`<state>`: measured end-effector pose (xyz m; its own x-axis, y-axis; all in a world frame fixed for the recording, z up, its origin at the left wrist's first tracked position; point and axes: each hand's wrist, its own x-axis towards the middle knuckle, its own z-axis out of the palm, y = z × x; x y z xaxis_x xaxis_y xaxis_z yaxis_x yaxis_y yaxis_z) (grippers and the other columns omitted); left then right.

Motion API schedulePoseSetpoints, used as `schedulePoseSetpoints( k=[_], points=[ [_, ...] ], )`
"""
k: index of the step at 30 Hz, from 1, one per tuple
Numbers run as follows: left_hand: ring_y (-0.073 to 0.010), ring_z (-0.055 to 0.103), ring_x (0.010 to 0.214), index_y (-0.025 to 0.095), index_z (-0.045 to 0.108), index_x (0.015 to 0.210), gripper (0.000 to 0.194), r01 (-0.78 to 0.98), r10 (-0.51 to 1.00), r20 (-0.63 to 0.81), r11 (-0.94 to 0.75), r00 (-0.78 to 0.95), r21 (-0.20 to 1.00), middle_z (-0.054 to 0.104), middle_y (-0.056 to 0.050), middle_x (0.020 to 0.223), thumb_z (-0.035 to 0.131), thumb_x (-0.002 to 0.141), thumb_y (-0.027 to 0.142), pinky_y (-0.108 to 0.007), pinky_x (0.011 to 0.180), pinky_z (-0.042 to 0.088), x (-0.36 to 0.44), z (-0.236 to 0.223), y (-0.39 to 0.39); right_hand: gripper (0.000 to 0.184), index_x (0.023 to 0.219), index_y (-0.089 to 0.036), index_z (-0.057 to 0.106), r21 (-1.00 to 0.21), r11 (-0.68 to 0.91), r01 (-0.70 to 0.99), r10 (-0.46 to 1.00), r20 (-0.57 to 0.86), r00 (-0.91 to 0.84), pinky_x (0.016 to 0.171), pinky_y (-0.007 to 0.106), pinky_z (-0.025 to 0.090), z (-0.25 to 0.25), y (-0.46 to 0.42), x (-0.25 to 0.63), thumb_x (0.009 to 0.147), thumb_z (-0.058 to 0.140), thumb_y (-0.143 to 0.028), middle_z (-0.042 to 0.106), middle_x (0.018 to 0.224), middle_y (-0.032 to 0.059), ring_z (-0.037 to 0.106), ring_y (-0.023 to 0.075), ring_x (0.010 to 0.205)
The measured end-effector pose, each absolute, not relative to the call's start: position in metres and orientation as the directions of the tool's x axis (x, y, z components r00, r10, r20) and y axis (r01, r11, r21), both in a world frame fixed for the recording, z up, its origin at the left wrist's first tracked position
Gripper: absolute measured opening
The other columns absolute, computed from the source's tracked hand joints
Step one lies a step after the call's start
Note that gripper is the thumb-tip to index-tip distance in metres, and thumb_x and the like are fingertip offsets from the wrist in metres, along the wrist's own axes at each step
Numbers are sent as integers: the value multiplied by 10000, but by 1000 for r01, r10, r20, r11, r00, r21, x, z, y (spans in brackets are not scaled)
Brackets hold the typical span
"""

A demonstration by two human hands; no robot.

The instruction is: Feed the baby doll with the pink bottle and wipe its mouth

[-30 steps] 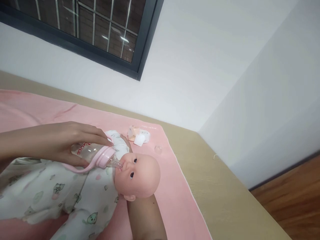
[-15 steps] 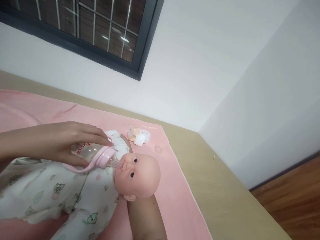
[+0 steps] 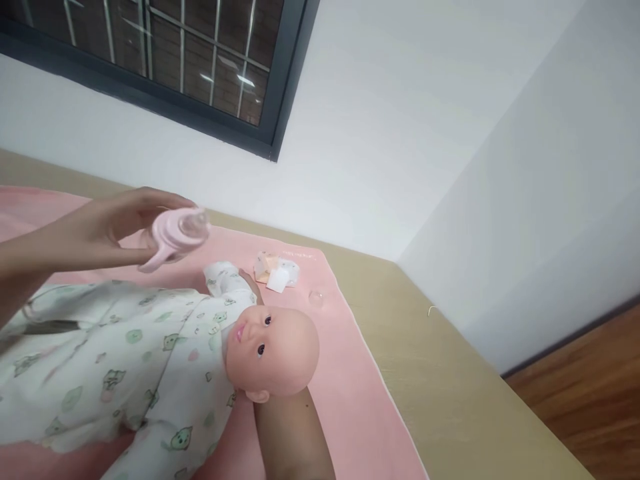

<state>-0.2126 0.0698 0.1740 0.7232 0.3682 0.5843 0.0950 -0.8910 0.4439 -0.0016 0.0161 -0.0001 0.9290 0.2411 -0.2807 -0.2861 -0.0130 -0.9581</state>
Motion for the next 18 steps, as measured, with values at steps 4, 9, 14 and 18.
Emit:
schedulePoseSetpoints(
  k=[4, 9, 14, 18],
  points=[
    [-229, 540, 1131, 208, 362, 1345, 582, 154, 461, 520, -835, 719, 528, 510, -77, 1310, 552, 819, 369, -300, 952, 455, -212, 159, 100, 138, 473, -334, 566, -980, -201, 8, -35, 15, 999, 904, 454, 487, 15, 14, -6, 610, 574, -342, 595, 580, 50, 298, 316, 1415],
    [-254, 533, 1155, 218, 401, 1309, 641, 393, 639, 306, -712, 705, 582, 512, -77, 1323, 557, 743, 476, -320, 961, 455, -211, 130, 140, 268, 357, -289, 433, -876, -344, 338, 56, 340, 939, 925, 545, 437, 21, 8, -9, 545, 622, -315, 490, 457, 59, 403, 409, 1323],
    [-301, 574, 1059, 207, 422, 1300, 715, 549, 724, 233, -658, 649, 515, 587, -104, 1224, 532, 643, 464, -349, 812, 474, -210, 104, 165, 346, 322, -299, 365, -603, -595, 531, 510, 227, 830, 843, 586, 446, 9, 11, -5, 612, 542, -361, 424, 382, 45, 581, 416, 1094],
    [-311, 583, 1040, 198, 416, 1285, 716, 599, 751, 195, -631, 631, 492, 608, -117, 1189, 485, 611, 428, -356, 771, 488, -209, 91, 173, 354, 313, -310, 365, -333, -642, 691, 718, 56, 694, 769, 588, 473, 8, 10, -5, 618, 540, -347, 448, 389, 29, 652, 392, 897]
  ],
)
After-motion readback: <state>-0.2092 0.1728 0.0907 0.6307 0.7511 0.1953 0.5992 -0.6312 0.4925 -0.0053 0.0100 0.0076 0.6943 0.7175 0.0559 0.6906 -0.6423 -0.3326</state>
